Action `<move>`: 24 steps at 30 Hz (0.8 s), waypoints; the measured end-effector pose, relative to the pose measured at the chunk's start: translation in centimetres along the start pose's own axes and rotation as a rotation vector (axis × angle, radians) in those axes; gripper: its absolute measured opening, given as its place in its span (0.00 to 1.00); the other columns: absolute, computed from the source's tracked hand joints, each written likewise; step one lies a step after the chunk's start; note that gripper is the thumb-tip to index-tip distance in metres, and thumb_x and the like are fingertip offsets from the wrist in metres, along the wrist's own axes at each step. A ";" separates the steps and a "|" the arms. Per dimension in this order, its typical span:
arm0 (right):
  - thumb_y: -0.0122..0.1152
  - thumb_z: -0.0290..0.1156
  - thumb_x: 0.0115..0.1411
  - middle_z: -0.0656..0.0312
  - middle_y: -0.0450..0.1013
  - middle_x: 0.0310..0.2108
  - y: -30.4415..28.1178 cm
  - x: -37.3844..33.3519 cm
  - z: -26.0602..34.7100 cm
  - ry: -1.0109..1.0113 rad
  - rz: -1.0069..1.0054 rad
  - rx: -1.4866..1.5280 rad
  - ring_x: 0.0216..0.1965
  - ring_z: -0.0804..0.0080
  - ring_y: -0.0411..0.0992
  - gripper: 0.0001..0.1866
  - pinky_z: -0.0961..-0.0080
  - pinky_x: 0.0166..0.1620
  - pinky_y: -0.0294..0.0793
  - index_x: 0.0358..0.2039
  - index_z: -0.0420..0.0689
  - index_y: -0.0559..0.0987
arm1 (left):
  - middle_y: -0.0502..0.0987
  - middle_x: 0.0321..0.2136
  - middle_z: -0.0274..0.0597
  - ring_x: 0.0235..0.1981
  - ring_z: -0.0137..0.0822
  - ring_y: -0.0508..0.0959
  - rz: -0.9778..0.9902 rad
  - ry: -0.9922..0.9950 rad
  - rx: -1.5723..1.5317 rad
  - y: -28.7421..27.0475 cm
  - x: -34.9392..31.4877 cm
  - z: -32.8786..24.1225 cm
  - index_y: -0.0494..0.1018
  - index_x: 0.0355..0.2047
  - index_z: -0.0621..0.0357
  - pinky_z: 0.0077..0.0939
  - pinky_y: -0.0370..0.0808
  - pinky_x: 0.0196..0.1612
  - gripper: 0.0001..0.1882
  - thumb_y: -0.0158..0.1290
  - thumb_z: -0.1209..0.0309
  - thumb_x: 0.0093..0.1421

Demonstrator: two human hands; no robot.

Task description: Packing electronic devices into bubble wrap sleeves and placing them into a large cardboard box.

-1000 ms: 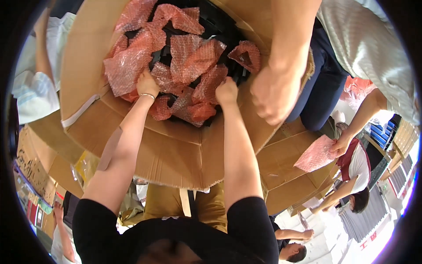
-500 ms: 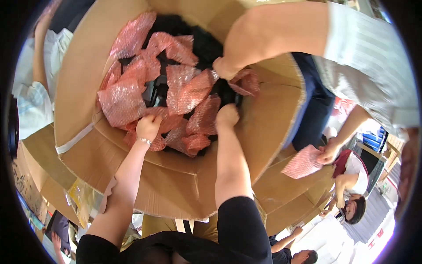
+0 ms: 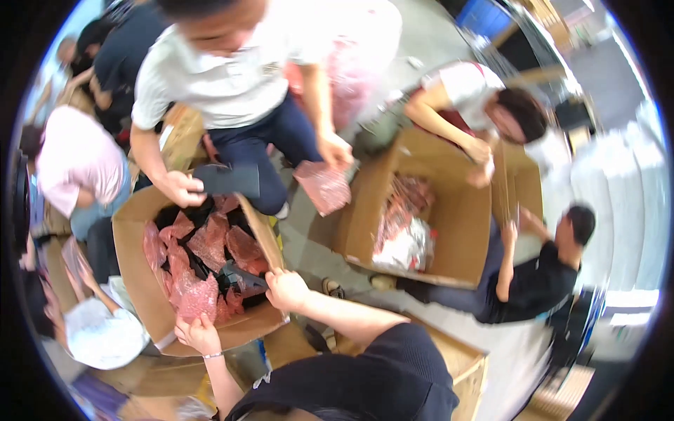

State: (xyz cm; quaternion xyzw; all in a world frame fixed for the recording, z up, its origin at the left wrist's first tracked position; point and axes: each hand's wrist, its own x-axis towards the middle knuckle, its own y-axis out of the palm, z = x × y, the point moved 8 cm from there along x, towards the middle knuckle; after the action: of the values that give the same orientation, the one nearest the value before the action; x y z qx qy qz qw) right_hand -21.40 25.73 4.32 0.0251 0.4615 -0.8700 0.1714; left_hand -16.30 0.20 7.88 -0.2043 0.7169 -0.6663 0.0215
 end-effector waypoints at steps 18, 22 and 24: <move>0.51 0.26 0.55 0.68 0.69 0.24 -21.5 -22.3 -12.3 0.132 -0.335 1.015 0.26 0.85 0.66 0.06 0.83 0.30 0.67 0.33 0.39 0.70 | 0.68 0.40 0.49 0.41 0.39 0.69 -0.194 0.659 -0.681 -27.2 -0.6 -28.9 0.72 0.29 0.70 0.28 0.65 0.45 0.08 0.53 0.74 0.54; 0.51 0.26 0.54 0.63 0.69 0.28 -25.8 -24.6 -11.8 0.098 -0.463 1.326 0.27 0.77 0.73 0.08 0.82 0.29 0.72 0.34 0.36 0.70 | 0.74 0.31 0.44 0.33 0.34 0.72 -0.071 0.364 -0.893 -26.7 1.5 -29.3 0.74 0.32 0.66 0.26 0.67 0.42 0.09 0.50 0.71 0.57; 0.48 0.23 0.54 0.57 0.71 0.31 -26.7 -26.7 -13.3 0.075 -0.597 1.596 0.28 0.70 0.74 0.10 0.75 0.33 0.77 0.37 0.34 0.69 | 0.76 0.31 0.47 0.33 0.35 0.74 -0.039 0.425 -0.935 -26.9 1.5 -34.5 0.74 0.34 0.67 0.29 0.70 0.38 0.15 0.47 0.64 0.60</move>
State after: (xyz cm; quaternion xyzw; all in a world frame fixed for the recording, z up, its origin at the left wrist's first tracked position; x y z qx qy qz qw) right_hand -6.43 57.61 23.30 0.0443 -0.2971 -0.9420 -0.1495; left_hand -21.02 31.57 38.04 -0.0655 0.9229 -0.3014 -0.2306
